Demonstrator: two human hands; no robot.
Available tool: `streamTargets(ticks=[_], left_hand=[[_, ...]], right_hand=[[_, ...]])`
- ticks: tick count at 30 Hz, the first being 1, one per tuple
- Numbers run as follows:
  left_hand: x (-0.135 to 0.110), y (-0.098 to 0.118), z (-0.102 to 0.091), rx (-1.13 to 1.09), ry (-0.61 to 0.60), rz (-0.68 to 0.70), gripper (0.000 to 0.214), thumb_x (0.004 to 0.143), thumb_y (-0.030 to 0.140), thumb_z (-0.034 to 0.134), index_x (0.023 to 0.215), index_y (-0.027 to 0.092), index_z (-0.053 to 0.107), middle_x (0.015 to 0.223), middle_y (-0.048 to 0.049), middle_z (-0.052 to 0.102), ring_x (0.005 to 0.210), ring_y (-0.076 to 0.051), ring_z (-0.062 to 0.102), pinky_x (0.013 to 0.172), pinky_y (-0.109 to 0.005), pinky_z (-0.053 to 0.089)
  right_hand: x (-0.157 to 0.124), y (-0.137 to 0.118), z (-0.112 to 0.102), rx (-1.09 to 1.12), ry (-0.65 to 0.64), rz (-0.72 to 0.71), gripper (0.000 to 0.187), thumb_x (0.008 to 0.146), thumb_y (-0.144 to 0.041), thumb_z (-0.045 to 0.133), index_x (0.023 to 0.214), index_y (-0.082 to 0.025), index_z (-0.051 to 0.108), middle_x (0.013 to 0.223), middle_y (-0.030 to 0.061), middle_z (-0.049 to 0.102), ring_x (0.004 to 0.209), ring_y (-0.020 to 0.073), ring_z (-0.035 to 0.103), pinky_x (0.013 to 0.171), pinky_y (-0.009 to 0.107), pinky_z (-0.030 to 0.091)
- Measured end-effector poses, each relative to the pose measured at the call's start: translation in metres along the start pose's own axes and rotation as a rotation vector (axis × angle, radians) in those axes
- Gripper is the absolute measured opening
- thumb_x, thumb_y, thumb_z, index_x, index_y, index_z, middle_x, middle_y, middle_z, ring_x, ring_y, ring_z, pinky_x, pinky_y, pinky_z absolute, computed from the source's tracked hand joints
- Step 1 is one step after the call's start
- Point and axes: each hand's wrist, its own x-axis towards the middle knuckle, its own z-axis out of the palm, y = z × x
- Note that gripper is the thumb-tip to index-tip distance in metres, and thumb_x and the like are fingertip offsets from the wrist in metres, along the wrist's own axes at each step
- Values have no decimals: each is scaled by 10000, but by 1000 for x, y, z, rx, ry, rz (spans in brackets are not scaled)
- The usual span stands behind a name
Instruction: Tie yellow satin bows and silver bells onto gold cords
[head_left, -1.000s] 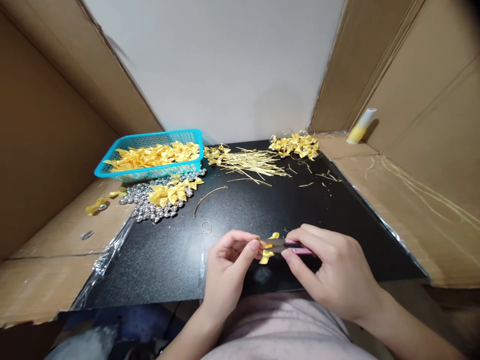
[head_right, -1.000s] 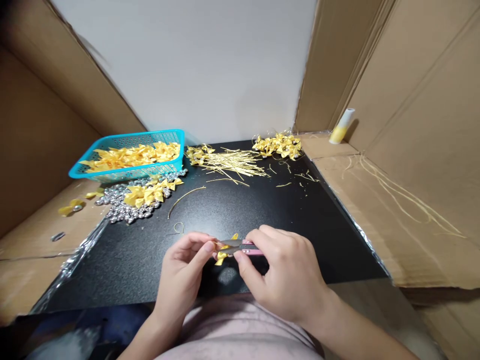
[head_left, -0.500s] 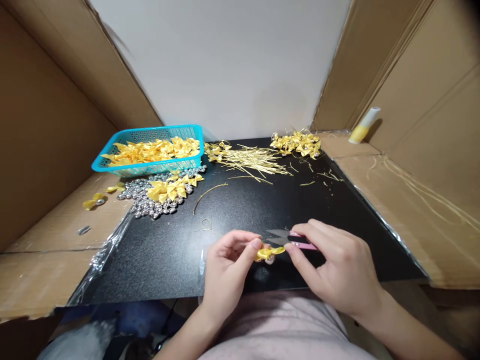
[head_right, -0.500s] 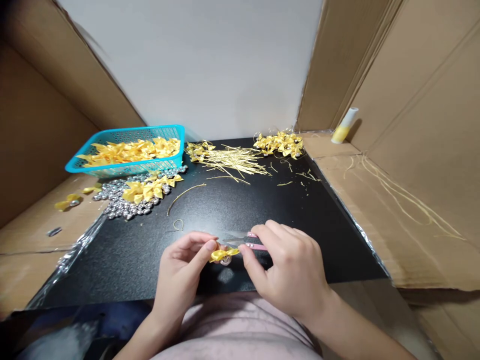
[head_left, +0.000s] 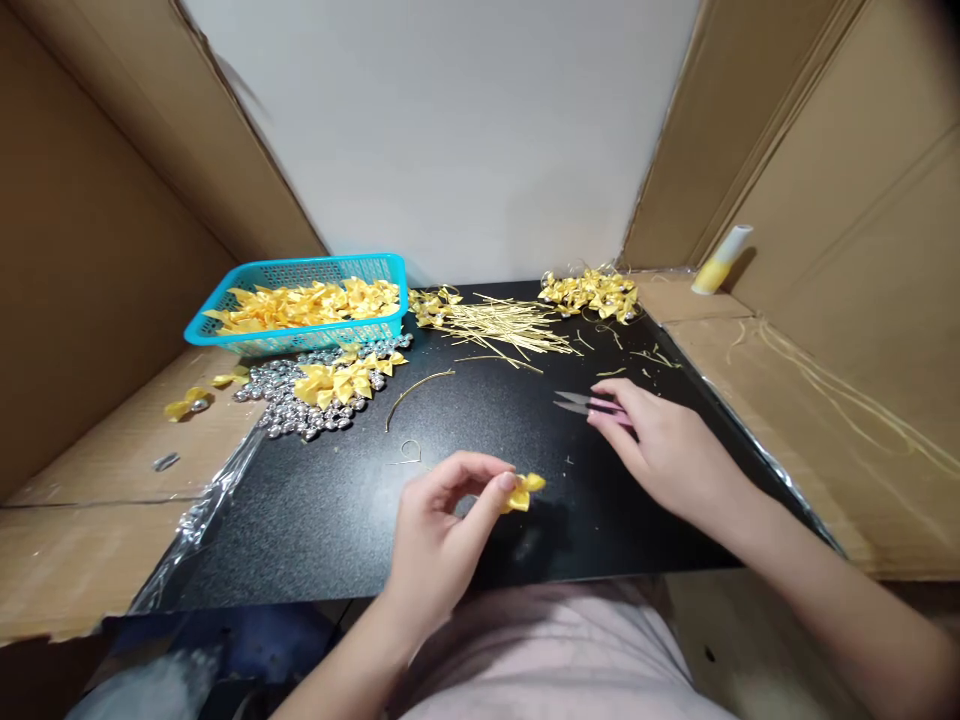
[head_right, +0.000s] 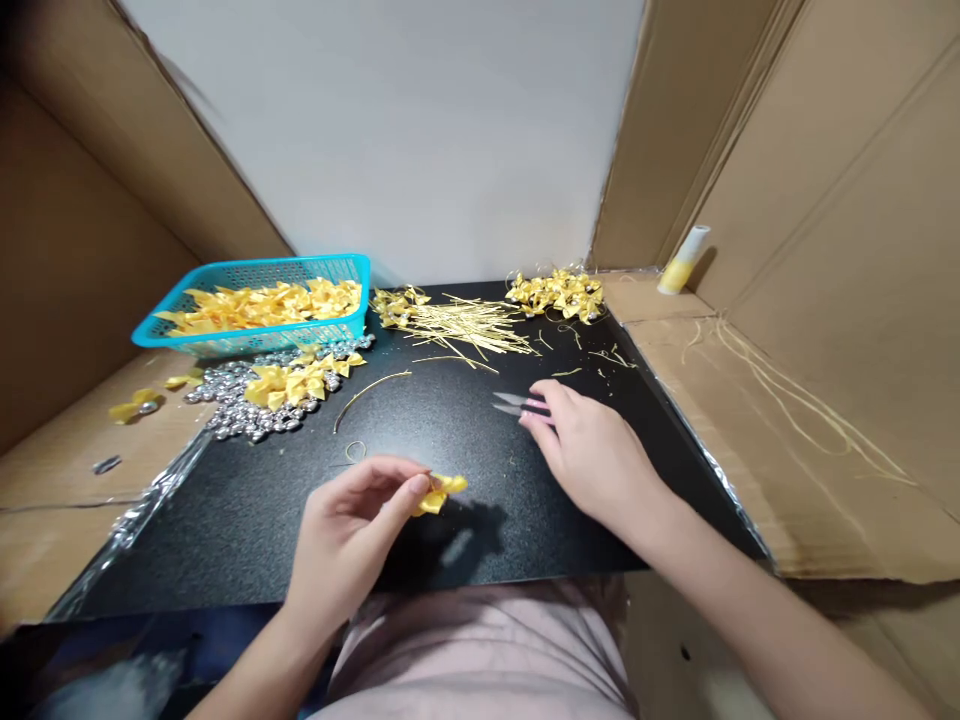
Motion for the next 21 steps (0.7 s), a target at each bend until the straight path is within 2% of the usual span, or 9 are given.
streamTargets(ticks=[3,5,8,13,18,21], left_hand=[[18,12,-20,273,-104,172,105,847,252,621,797,177,675,752,-32,700,656,-141,647,633,-233,510],[35,20,-31,371,-179,194,133,858,276,599,798,168,650,750,-34,683,661,-142,628,632,-239,493],[61,28,-41,466,-376,158,194,907,305,495,800,173,589,680,-9,626,600,-130,566,558,-226,438],[92,34,-39,781,-486,203,204,911,287,427,781,193,553,598,15,552,514,-135,469,496,-232,333],[108,52,-29,925,-567,208,198,885,265,444,762,188,579,623,-5,591,536,-148,503,515,-245,332],[117,65,-24,970,-599,230,200,879,269,456,763,171,587,641,-12,605,550,-147,509,523,-245,333]], right_hand=[[24,28,14,-79,-77,-56,162,928,-240,482,1005,-154,595,961,97,672,840,246,644,732,354,495],[38,44,24,-81,-64,-96,158,925,-239,493,989,-145,603,963,107,638,882,253,616,775,367,492],[51,57,37,-29,-2,-174,176,931,-246,492,980,-151,631,987,115,597,918,239,575,823,361,481],[56,59,46,-94,7,-148,221,921,-307,529,998,-171,685,1009,117,614,948,267,533,811,426,435],[54,65,51,10,-6,-59,244,915,-308,524,1004,-181,711,996,120,632,961,278,540,835,468,431],[59,55,47,62,37,-55,274,882,-354,555,1051,-190,696,1081,130,624,1038,306,533,881,504,427]])
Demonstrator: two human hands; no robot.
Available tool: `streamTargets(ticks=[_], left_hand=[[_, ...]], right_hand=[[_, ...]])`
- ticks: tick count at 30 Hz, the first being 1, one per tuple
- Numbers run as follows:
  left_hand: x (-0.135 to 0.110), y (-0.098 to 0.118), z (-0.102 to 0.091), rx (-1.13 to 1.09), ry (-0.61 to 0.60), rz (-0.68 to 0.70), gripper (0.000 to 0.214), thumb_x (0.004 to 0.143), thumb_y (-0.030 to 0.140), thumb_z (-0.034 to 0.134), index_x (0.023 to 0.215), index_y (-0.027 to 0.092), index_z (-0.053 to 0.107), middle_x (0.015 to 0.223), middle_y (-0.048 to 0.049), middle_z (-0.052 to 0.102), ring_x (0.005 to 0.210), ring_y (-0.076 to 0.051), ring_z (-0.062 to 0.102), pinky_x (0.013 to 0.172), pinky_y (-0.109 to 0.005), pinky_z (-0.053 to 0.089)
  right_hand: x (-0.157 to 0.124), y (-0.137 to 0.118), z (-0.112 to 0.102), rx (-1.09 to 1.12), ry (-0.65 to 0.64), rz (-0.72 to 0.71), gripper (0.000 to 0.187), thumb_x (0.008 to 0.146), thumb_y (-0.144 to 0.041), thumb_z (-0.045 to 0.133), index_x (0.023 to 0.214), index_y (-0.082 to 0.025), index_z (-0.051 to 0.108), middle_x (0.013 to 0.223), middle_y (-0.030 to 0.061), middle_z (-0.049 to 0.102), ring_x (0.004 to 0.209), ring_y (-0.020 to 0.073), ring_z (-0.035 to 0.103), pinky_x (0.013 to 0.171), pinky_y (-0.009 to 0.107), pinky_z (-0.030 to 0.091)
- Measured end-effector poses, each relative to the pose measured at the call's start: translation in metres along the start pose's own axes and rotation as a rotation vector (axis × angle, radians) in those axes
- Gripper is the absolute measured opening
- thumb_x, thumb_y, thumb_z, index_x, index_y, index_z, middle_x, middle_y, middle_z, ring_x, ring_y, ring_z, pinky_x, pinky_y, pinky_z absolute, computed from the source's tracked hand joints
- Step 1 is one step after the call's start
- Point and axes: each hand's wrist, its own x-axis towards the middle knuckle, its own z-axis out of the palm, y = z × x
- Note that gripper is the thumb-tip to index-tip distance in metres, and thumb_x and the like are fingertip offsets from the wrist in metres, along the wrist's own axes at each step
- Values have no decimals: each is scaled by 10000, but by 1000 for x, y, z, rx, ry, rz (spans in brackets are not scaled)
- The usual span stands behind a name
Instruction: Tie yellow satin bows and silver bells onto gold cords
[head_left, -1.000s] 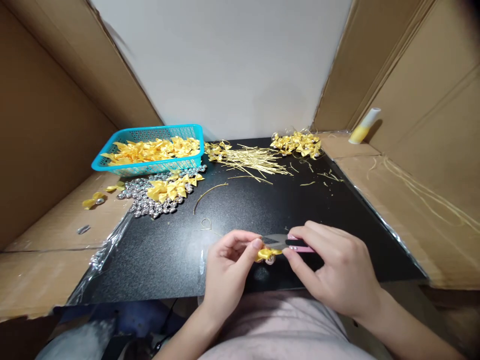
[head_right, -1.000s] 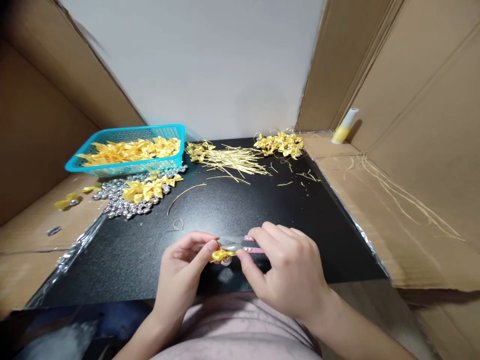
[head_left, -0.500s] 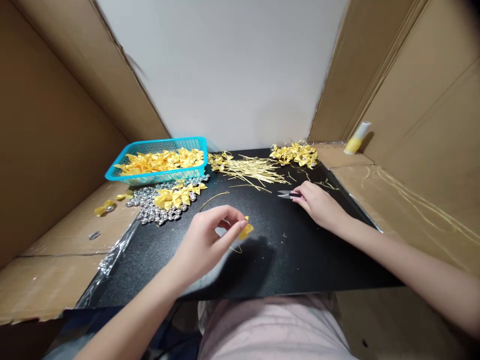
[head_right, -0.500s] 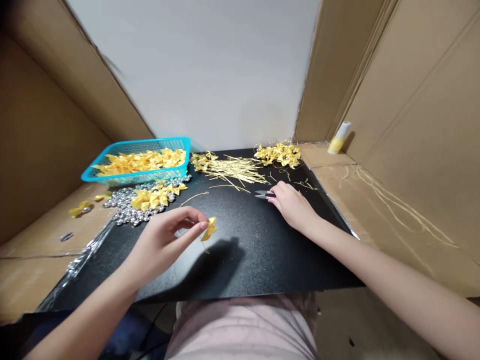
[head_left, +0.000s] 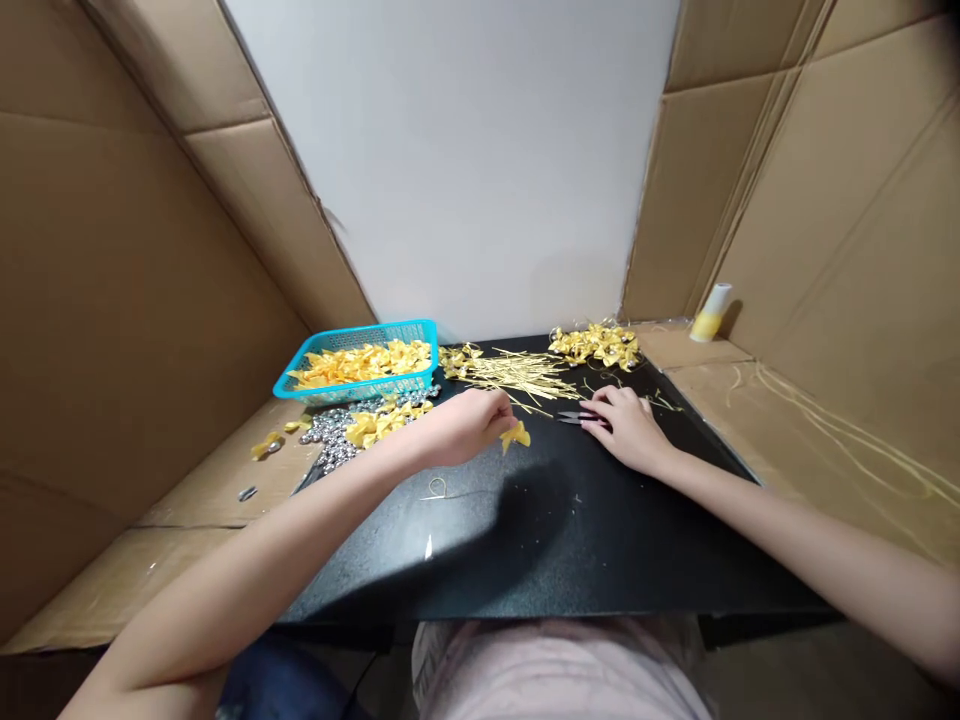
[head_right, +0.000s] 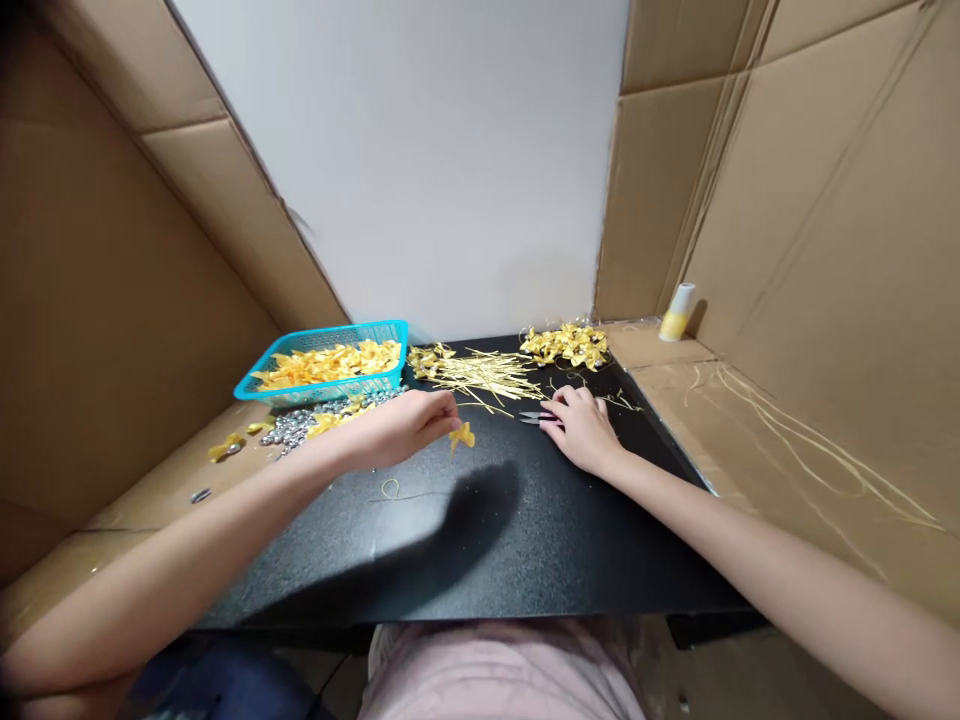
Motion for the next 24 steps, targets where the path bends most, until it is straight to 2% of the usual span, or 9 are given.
streamTargets(ticks=[2,5,7,10,12,15,19,22,24], left_hand=[[5,4,-6,7,17,39,199,885,271,453,783,167,588,626,-3,592,541,-139,494,526,-241,329],[10,7,-9,-19,118,85,165,885,271,466,821,166,576,618,13,566,540,-126,472,528,-231,312],[11,5,-10,-52,189,97,156,882,280,481,805,168,558,601,26,529,534,-116,442,521,-224,293],[8,-3,-9,-120,265,100,216,892,338,477,752,178,515,547,60,414,510,-104,350,501,-220,246],[3,-12,-8,-195,282,109,252,900,381,462,746,184,491,552,70,357,520,-102,312,502,-218,236],[-7,-27,-4,-329,233,103,284,905,419,445,745,186,470,596,66,341,547,-101,308,515,-218,248],[-25,-52,1,-441,174,9,340,882,495,457,742,185,474,621,57,347,571,-109,322,530,-222,263],[-42,-72,3,-499,157,-58,400,840,565,486,715,186,461,657,47,381,599,-114,346,557,-223,296],[-53,-85,8,-535,133,-109,428,821,601,494,715,186,466,639,55,366,581,-110,325,538,-220,278]], right_hand=[[9,-19,-7,248,-12,-16,361,869,-415,557,1145,-200,644,1183,124,596,1126,299,519,937,482,423],[29,-56,-21,787,-203,-111,465,873,-478,522,1264,-227,539,1234,93,589,1180,249,528,961,407,437],[41,-75,-33,875,-337,-178,440,819,-438,596,1186,-197,578,1143,82,626,1094,238,569,908,375,456],[52,-85,-51,785,-453,-189,305,809,-366,591,1012,-144,638,871,50,646,835,192,595,768,328,461],[54,-81,-65,695,-444,-173,267,827,-350,563,978,-144,640,776,21,612,739,164,559,709,301,438],[52,-71,-86,599,-394,-158,252,831,-373,561,953,-165,633,786,9,582,714,146,526,682,279,414],[54,-52,-110,645,-275,-75,325,799,-467,587,947,-179,615,802,16,570,705,146,519,678,283,406],[54,-29,-112,739,-119,51,392,733,-543,627,889,-185,587,711,-17,524,648,128,480,652,274,385],[51,-13,-105,771,-104,123,426,687,-571,650,839,-181,569,665,-36,496,608,115,453,625,267,372]])
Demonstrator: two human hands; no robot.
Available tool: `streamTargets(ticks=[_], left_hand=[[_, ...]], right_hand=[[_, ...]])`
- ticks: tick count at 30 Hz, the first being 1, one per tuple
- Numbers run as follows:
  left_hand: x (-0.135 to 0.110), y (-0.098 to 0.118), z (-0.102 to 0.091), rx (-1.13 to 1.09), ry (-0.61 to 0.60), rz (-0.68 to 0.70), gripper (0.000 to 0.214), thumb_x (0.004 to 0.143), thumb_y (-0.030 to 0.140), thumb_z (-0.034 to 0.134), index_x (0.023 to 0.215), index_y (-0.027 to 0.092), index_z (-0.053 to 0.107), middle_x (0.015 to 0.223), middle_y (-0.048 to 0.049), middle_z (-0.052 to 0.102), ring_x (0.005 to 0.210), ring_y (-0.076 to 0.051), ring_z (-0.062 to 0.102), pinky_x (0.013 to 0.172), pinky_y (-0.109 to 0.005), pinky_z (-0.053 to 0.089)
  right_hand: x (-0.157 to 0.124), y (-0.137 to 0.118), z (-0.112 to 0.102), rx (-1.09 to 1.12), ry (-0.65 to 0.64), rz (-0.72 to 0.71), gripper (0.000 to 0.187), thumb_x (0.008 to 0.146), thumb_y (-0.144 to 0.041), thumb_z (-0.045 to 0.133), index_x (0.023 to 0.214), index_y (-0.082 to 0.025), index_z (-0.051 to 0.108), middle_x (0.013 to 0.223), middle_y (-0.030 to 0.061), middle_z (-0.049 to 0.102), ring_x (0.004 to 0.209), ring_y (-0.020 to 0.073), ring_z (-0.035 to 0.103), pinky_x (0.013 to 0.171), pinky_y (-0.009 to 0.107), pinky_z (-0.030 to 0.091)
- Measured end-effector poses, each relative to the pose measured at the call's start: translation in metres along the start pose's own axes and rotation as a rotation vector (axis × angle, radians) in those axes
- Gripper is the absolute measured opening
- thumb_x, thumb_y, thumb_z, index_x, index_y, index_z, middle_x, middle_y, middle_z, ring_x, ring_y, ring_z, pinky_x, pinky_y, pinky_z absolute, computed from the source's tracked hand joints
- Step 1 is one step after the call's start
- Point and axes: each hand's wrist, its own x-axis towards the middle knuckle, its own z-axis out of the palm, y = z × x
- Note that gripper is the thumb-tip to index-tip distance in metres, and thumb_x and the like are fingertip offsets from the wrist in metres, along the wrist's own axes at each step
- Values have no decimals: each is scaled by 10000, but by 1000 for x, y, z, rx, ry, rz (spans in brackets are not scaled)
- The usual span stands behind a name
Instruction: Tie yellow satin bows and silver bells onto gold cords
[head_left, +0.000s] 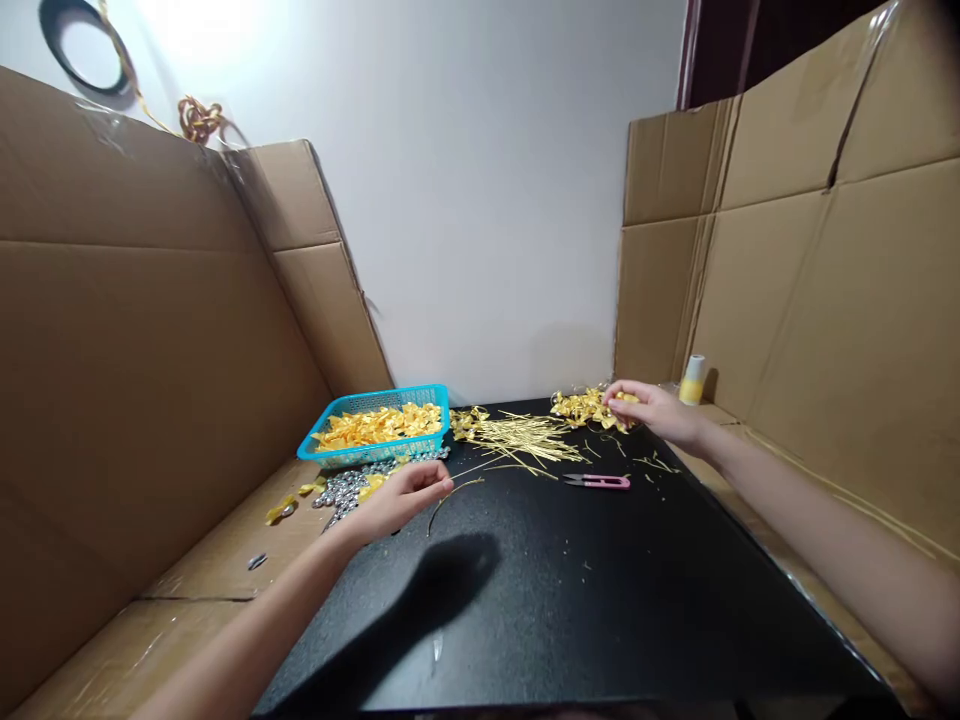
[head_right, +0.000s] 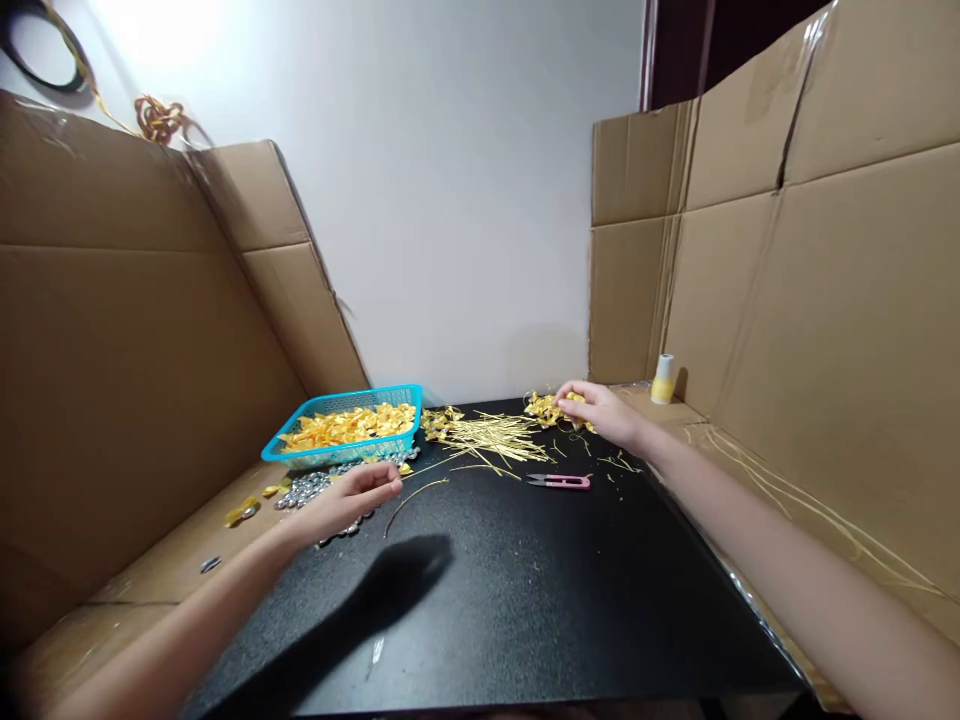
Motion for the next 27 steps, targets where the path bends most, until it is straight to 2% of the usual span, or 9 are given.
streamTargets(ticks=[4,7,9,11,14,17,20,23,27], left_hand=[[-23,-25,-9,11,-76,-110,461,813,608,505,725,159,562,595,45,417,566,-115,361,529,-229,268],[-43,-21,-28,33,-89,-175,456,774,603,565,709,153,600,603,20,502,578,-125,425,553,-237,311],[-49,2,-49,-18,-45,-164,451,757,609,577,676,165,588,601,19,512,550,-116,419,537,-234,321],[-44,37,-70,-17,48,-78,462,768,599,566,591,173,550,519,37,435,499,-97,360,499,-225,283],[-11,92,-86,54,23,13,376,767,517,619,627,168,623,488,37,415,479,-87,335,477,-228,249],[34,124,-78,-25,8,80,301,794,447,627,683,167,644,470,57,337,455,-73,282,468,-235,206],[67,133,-58,-189,-18,82,286,840,423,597,709,169,618,481,72,258,449,-59,211,477,-250,176],[80,137,-43,-197,-25,73,295,881,412,571,716,171,606,519,67,225,465,-51,196,500,-267,185],[83,146,-38,-92,2,69,305,905,400,543,741,155,624,565,53,223,488,-44,227,536,-281,216]], right_hand=[[-2,34,9,-2,-48,79,396,664,-531,672,783,-167,576,609,-43,485,578,116,446,599,268,363],[-4,48,37,26,-132,113,332,676,-472,684,771,-168,589,648,-17,558,633,138,516,634,280,405],[-8,52,66,65,-209,126,311,679,-448,697,772,-166,605,741,20,624,698,153,564,660,287,436],[-15,54,99,112,-299,130,321,656,-434,735,769,-152,632,825,51,658,760,162,593,706,293,459],[-27,55,139,209,-453,148,396,647,-493,744,795,-136,655,870,79,688,784,176,639,733,313,496],[-34,56,157,287,-547,145,430,632,-527,755,790,-140,656,863,72,706,840,189,667,829,342,503],[-38,57,157,331,-567,132,411,655,-515,750,775,-138,636,833,63,703,839,185,671,857,353,498],[-44,55,154,351,-514,114,354,720,-460,721,848,-146,621,870,59,687,860,178,659,855,349,493],[-51,47,156,226,-437,-23,326,740,-308,724,1018,-171,621,1031,74,667,979,193,627,887,342,478]])
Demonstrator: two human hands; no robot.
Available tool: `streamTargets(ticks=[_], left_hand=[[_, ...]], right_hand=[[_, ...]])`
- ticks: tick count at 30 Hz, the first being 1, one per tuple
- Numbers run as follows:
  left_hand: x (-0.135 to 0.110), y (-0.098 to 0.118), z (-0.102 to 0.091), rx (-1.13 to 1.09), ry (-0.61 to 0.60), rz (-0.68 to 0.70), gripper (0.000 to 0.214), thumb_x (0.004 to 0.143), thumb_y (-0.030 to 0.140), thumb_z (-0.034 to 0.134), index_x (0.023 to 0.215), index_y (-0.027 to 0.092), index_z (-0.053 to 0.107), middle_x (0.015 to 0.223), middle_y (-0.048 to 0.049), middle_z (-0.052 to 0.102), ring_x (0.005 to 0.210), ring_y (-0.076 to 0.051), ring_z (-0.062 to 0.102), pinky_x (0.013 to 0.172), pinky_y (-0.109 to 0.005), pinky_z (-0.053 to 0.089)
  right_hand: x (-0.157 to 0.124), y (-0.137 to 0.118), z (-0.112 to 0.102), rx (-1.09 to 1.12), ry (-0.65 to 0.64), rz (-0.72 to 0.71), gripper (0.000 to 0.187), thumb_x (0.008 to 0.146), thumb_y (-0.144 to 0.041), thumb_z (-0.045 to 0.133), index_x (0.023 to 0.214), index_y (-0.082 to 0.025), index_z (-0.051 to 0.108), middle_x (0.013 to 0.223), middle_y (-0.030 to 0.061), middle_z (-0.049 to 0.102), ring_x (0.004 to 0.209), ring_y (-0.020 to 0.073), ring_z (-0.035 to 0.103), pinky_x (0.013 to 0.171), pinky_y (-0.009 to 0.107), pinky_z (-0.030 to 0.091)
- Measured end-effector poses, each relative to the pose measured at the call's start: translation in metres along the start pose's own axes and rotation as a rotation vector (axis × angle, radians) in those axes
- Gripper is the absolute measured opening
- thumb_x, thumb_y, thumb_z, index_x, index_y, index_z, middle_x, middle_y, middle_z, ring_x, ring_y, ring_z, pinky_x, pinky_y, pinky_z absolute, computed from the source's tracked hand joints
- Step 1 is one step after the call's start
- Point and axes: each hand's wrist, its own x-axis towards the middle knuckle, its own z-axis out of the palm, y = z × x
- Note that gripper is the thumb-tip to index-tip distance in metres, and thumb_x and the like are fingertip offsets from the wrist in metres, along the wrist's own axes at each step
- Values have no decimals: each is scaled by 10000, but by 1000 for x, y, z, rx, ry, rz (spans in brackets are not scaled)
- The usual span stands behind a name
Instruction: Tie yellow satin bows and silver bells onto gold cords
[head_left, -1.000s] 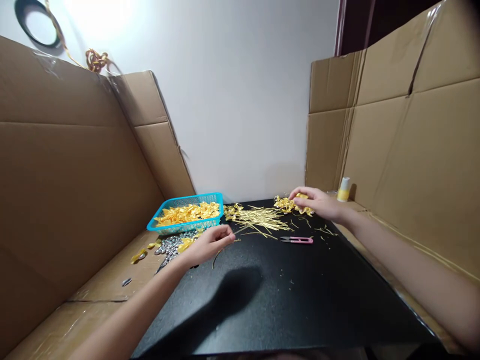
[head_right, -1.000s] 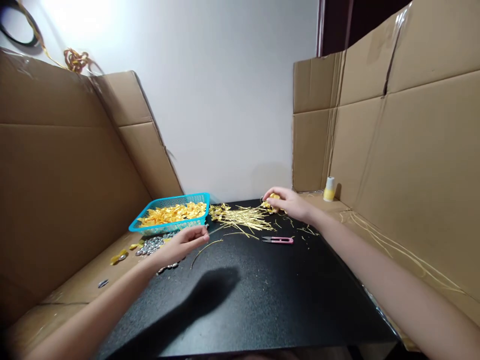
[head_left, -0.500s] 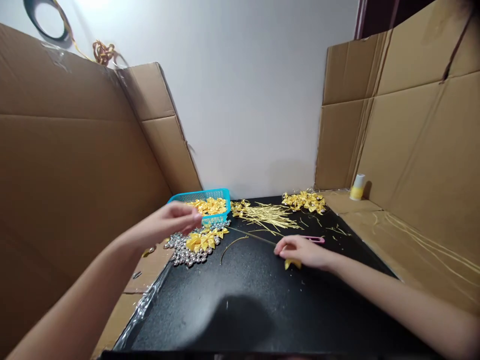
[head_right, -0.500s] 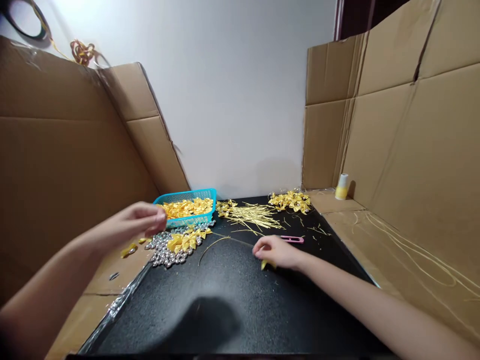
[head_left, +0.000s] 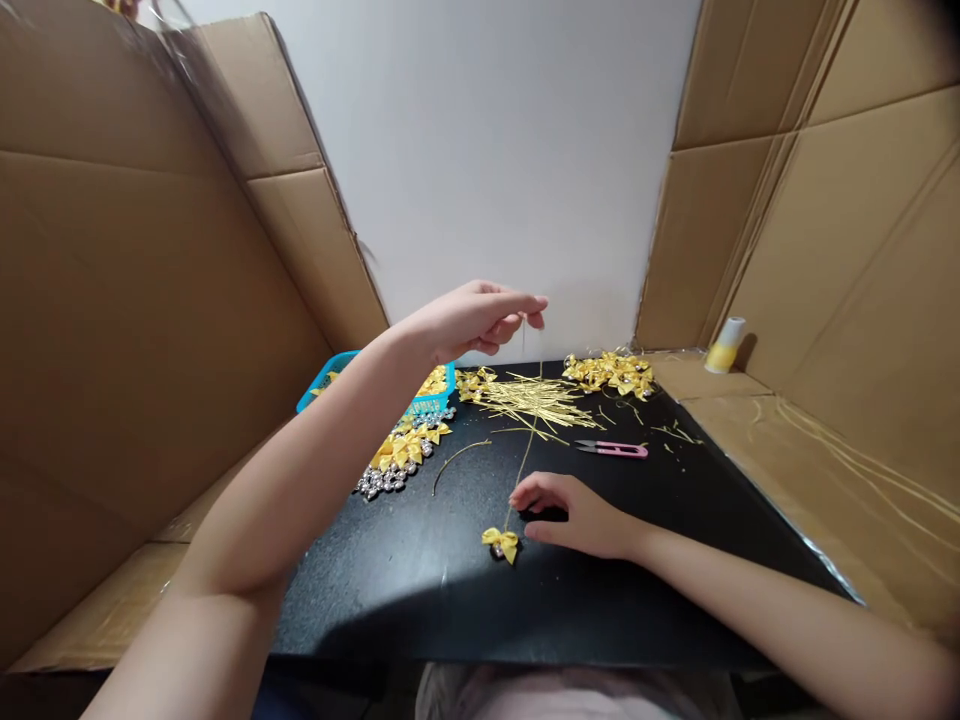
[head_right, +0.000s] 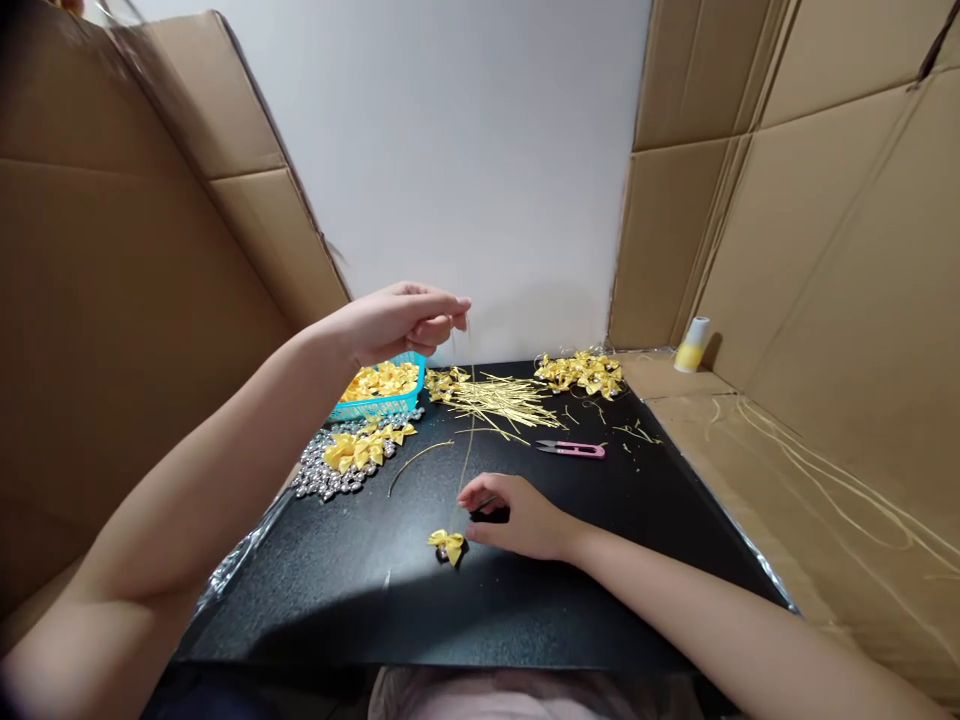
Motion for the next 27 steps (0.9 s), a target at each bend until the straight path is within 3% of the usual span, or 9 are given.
streamTargets(ticks=[5,9,13,16,18,20,22,25,27], left_hand=[[19,-4,2,118,39,48,293,858,396,577,828,131,700,551,40,286,495,-54,287,555,-279,247],[48,-41,15,425,197,-59,190,735,304,665,661,140,728,482,19,419,482,-91,362,559,-289,290],[67,-87,21,415,244,-130,165,682,213,654,543,126,674,470,-10,492,510,-123,441,560,-293,323],[66,-99,5,364,329,-154,182,733,229,586,608,118,658,565,-37,554,549,-119,471,565,-276,350],[59,-89,-13,320,378,-145,232,790,267,513,678,115,648,655,-54,589,570,-108,482,562,-260,359],[48,-68,-30,267,390,-104,270,827,307,470,749,116,645,722,-53,601,616,-99,519,590,-245,382],[35,-40,-42,204,361,12,286,844,326,484,821,92,647,752,-52,589,679,-106,560,637,-258,386],[17,5,-40,318,272,37,309,860,333,497,883,62,645,775,-44,551,779,-148,599,679,-296,358],[9,28,-28,450,228,18,295,837,331,534,853,59,649,779,-41,531,822,-187,603,685,-303,344]], right_hand=[[5,-5,14,-297,49,-28,211,733,-272,734,913,-174,683,913,54,700,859,196,629,775,315,480],[1,-1,20,-475,49,-164,40,741,-173,721,767,-180,693,848,42,694,852,188,601,796,309,450],[-10,-2,6,-701,-50,-322,107,823,-153,609,772,-192,694,846,46,684,814,177,580,770,324,411],[-15,-4,-8,-830,-101,-396,148,848,-152,551,776,-191,675,844,54,676,804,183,571,777,349,395],[-15,-5,-14,-816,-37,-372,116,840,-154,551,807,-191,656,869,58,675,835,195,576,805,369,405],[-13,-7,-16,-725,146,-300,88,818,-169,579,884,-192,632,935,67,668,889,211,581,845,391,425],[-8,-12,-17,-585,333,-208,204,796,-216,623,997,-201,592,1011,76,646,913,215,587,852,399,459],[6,-36,-23,-370,461,-145,490,754,-363,699,1181,-242,491,1208,96,562,900,211,601,778,388,518],[20,-66,-32,-271,518,-209,660,720,-453,732,1270,-265,420,1331,107,479,957,220,595,781,384,531]])
